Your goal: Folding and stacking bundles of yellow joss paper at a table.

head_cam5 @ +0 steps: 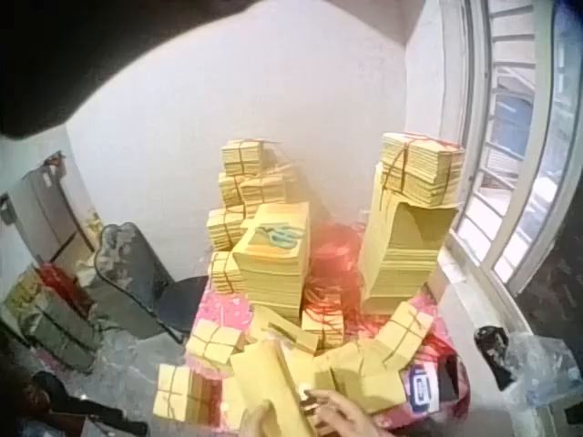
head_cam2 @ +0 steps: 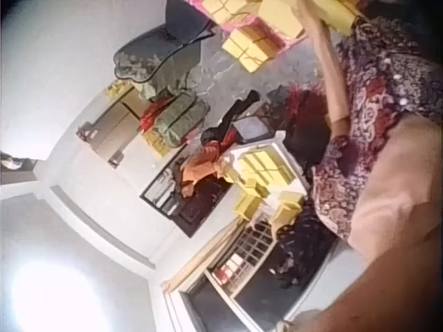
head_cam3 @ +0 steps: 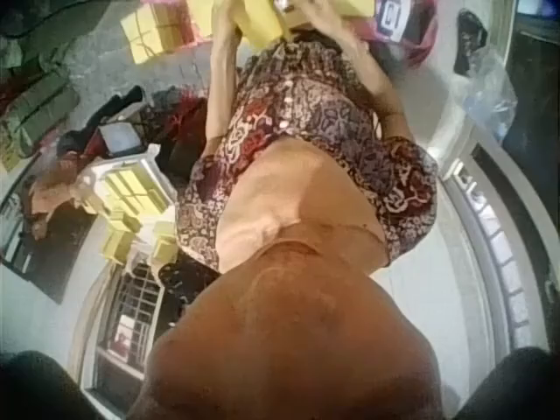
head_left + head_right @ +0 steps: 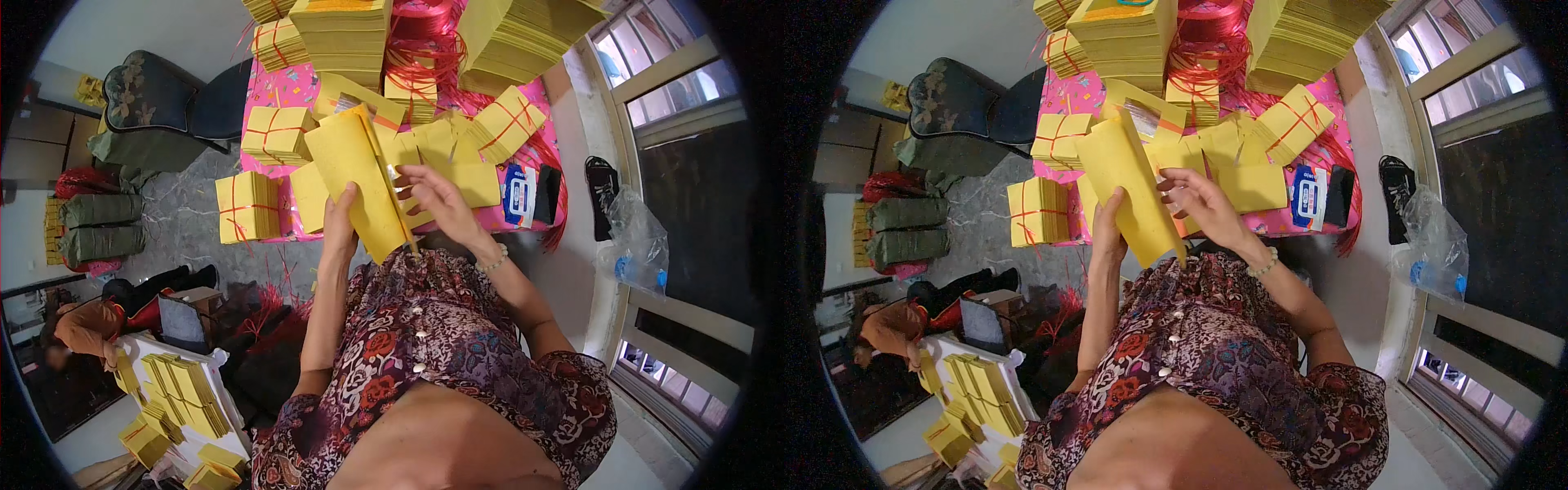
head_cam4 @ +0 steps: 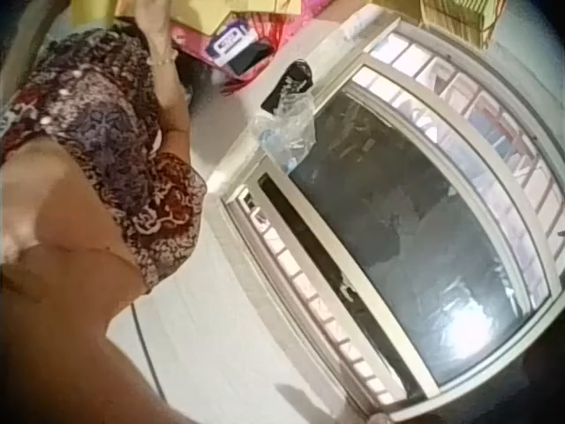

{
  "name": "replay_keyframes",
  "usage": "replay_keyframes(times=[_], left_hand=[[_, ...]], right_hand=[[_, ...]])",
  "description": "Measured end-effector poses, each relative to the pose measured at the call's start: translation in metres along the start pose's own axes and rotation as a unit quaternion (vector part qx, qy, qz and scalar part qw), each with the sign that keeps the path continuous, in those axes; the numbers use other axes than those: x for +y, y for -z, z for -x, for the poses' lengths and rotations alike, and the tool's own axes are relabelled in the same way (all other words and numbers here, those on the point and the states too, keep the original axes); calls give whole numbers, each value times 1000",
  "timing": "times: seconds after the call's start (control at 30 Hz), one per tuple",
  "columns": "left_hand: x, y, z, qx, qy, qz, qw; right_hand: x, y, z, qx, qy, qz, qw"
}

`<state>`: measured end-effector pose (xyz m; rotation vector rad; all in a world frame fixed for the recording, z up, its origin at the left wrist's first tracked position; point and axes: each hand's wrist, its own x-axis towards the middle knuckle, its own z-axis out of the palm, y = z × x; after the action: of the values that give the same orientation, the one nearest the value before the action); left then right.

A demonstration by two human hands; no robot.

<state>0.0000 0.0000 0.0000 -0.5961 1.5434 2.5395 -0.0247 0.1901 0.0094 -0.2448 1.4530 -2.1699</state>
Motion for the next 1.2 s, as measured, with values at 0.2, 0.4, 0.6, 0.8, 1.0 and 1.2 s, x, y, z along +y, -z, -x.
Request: replay_keyframes(times=[0.2,0.4,0.6,0.8,1.0,1.2], left_hand=[[1,-11,4,-10,-14,-13,1000],[0,-17,5,-13,-31,-23,999],[6,-5,-2,-2,-11,23,1000],[4,13,-10,-3,4,72,997],[4,1,-7,5,-6,36,999],[4,-19,2,-37,-48,-42,997]], right_hand=[[-3,-24,1,27,71,177,981],[-13,-35,3,76,113,390,911],[3,-24,-5,65,123,116,983],[2,-7,-9,83,96,11,992],[5,-16,-10,64,69,-14,995],[9,-25,-15,102,122,181,971]])
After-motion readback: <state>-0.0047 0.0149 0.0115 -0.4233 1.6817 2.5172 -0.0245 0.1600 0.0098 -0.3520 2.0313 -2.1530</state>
